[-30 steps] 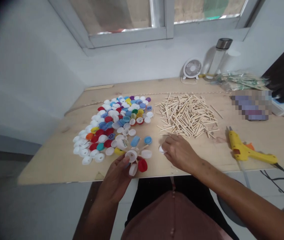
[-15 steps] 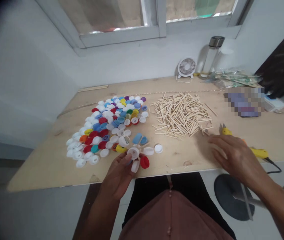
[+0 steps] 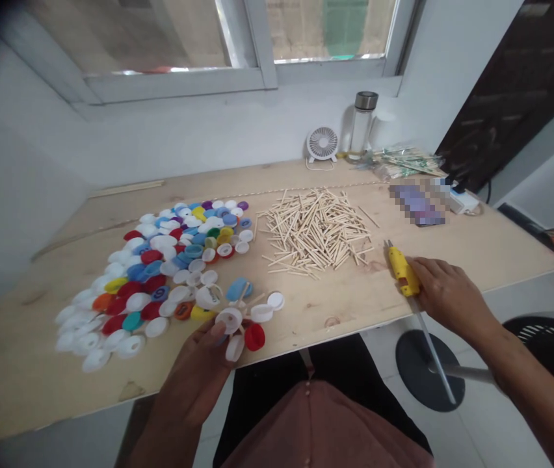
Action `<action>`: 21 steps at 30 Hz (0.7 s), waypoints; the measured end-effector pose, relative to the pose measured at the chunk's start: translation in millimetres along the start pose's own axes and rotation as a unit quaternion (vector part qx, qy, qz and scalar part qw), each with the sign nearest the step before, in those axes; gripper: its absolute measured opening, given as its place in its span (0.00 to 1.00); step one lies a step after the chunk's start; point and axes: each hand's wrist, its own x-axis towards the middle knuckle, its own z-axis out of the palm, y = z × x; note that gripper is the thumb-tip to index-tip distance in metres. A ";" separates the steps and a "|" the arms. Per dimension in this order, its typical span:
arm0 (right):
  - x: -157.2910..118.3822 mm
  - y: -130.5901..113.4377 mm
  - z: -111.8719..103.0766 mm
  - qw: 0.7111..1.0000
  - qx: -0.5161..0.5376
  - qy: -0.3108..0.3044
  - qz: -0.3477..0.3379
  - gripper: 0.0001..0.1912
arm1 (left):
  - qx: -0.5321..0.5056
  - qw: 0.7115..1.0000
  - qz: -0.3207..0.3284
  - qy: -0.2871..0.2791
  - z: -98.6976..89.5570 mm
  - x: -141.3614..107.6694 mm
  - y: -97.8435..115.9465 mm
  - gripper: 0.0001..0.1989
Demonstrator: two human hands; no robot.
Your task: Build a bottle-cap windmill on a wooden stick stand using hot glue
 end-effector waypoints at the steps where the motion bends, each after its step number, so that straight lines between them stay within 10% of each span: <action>1: 2.4 0.9 -2.0 1.000 0.003 -0.012 -0.004 0.22 | 0.000 1.000 0.001 0.003 0.9 -1.2 0.6 0.22; 15: -2.8 10.7 -4.9 0.984 0.168 -0.012 0.059 0.19 | -0.015 1.000 -0.001 -0.021 -4.6 -0.9 -3.5 0.19; 21: 7.8 0.8 -9.0 0.909 0.377 0.032 0.174 0.19 | -0.041 0.999 0.004 -0.013 -11.7 4.6 -13.0 0.21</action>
